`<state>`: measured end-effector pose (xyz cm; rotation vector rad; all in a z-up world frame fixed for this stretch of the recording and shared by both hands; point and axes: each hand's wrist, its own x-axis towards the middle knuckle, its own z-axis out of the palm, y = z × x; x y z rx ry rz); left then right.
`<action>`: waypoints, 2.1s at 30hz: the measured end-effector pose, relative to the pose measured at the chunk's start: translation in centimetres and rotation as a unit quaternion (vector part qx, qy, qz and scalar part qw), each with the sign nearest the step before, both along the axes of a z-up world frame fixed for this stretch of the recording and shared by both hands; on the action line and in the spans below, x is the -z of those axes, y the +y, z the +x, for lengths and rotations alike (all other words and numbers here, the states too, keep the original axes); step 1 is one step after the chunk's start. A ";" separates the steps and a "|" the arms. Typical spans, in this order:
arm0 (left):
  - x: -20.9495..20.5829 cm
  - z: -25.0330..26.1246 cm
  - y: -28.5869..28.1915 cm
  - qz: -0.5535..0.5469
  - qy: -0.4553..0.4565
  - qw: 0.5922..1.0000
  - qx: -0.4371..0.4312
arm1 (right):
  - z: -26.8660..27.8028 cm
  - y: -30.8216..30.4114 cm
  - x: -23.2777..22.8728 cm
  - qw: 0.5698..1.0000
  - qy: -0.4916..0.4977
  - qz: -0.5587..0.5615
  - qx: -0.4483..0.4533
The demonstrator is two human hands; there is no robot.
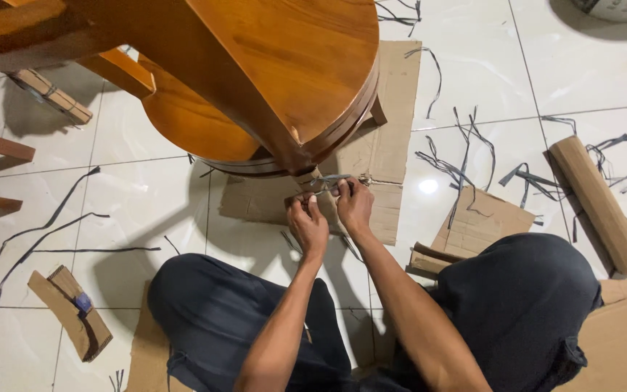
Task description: Wrapping wooden chair legs with cardboard and securing them with plastic ties
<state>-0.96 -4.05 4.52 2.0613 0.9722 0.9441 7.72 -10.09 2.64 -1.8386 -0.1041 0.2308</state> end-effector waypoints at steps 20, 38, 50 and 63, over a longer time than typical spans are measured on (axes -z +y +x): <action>24.3 -12.8 3.3 -0.249 0.343 0.905 -0.035 | -0.9 -12.2 11.2 0.969 0.087 -0.194 0.126; 12.8 -8.8 0.4 -0.478 0.178 0.857 -0.070 | 20.0 -18.2 11.8 0.923 0.140 -0.235 0.272; 16.1 -9.0 2.8 -0.476 0.128 0.867 -0.069 | 16.7 -10.0 9.5 0.951 -0.142 -0.229 0.151; 0.7 1.5 9.2 -0.090 0.363 0.918 0.130 | 5.0 5.7 23.1 0.974 0.002 0.115 -0.197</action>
